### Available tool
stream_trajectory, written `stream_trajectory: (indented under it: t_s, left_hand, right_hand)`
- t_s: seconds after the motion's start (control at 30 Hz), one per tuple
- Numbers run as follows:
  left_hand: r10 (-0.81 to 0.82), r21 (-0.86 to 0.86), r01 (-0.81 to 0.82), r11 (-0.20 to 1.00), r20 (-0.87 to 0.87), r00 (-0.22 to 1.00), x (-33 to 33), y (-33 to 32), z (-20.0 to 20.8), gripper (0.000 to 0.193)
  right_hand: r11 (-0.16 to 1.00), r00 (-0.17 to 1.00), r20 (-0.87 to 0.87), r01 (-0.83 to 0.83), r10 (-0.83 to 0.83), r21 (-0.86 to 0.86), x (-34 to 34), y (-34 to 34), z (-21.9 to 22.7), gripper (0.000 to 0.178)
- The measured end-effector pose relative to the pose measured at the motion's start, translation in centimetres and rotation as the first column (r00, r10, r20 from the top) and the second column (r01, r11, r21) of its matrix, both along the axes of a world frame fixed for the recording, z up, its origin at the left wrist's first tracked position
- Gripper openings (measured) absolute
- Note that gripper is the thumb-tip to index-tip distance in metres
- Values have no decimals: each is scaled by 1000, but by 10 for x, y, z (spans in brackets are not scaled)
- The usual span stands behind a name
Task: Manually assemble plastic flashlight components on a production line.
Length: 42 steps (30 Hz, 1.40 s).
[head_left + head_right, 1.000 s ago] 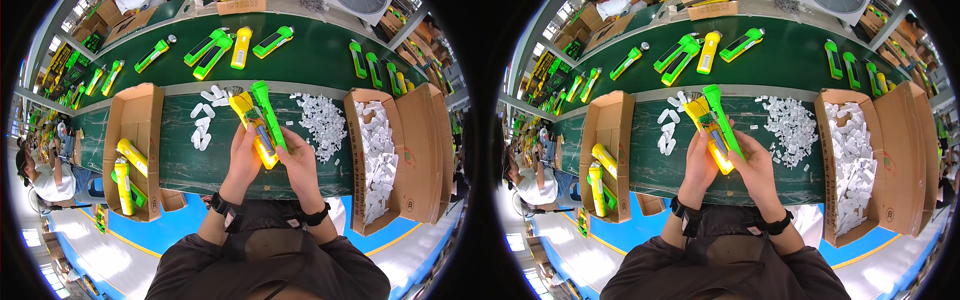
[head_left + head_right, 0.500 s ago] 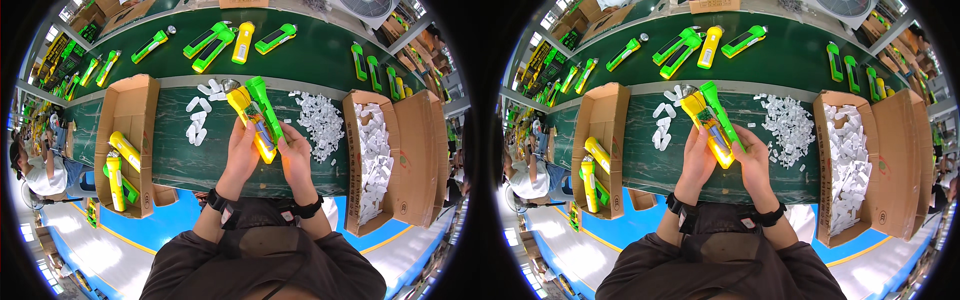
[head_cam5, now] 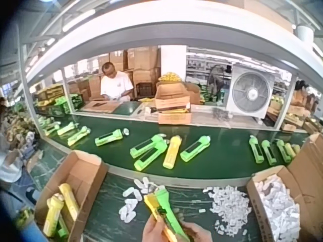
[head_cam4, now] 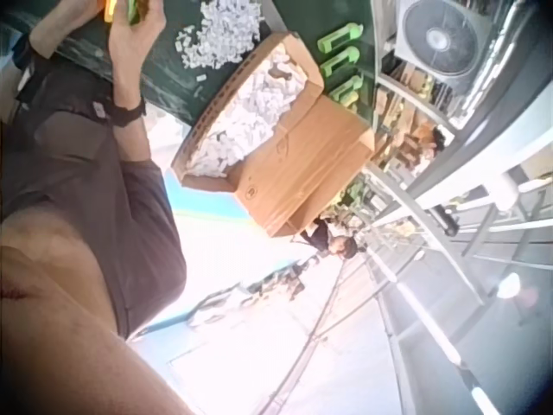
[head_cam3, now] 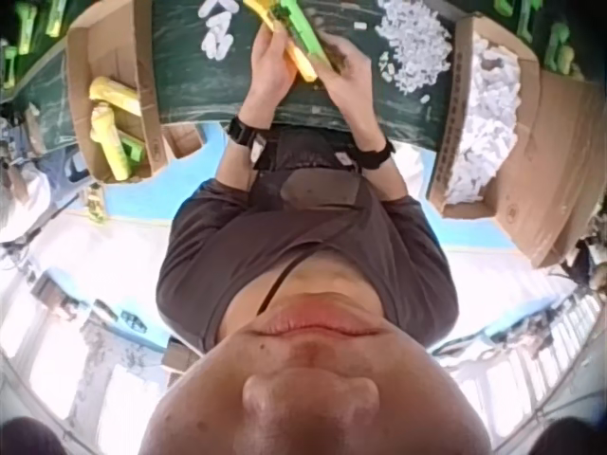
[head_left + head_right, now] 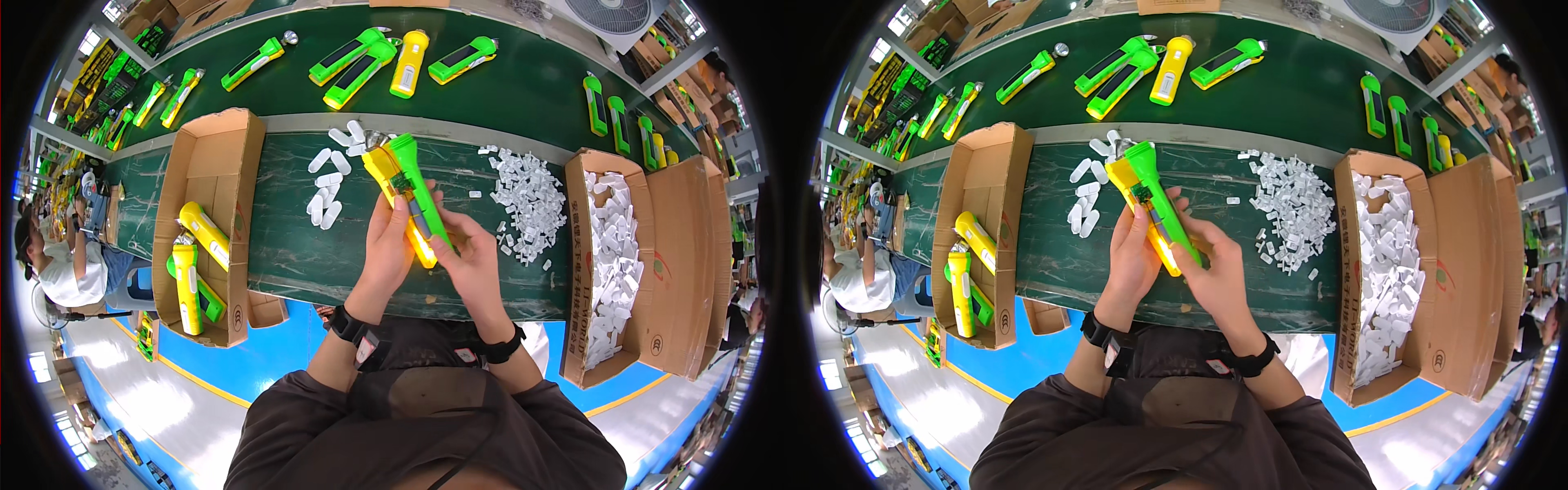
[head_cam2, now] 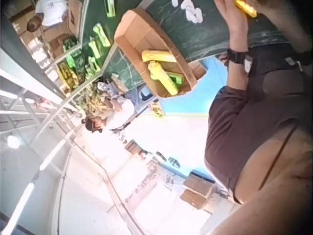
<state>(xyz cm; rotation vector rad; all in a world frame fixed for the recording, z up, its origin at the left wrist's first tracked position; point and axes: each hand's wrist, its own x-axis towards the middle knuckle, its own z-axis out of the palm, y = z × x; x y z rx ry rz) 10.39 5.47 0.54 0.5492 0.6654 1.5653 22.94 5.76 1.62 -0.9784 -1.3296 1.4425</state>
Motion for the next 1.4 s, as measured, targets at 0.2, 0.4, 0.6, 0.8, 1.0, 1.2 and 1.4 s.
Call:
stream_trajectory:
  t_s: [0.2, 0.4, 0.6, 0.8, 1.0, 1.2, 1.4]
  left_hand:
    - [145, -44, -163, 986, -280, 949, -55, -34, -7, 55]
    - [394, -20, -406, 914, -199, 897, -109, -77, 7, 57]
    - [412, -51, -431, 901, -212, 886, -111, -91, 4, 59]
    - [417, -75, -449, 890, -263, 870, -113, -85, 5, 53]
    - [319, -125, -387, 914, -369, 873, -101, -55, -3, 35]
    - [210, -81, -261, 962, -394, 895, -68, -21, -7, 44]
    - [161, -74, -230, 970, -509, 845, -43, -1, -1, 53]
  right_hand:
    - [961, 964, 149, -241, 220, 136, -27, 15, -4, 25]
    - [671, 764, 643, -506, 56, 542, -105, 50, -8, 23]
    - [648, 472, 874, -631, -114, 426, -174, 36, -4, 13]
    - [713, 436, 893, -591, -111, 377, -169, 45, 5, 8]
    - [922, 914, 199, -377, 355, 89, -111, 71, 20, 27]
    - [955, 947, -137, -295, 292, 0, -82, 48, 54, 35]
    - [968, 992, 50, -127, 118, 219, -69, 52, 43, 29]
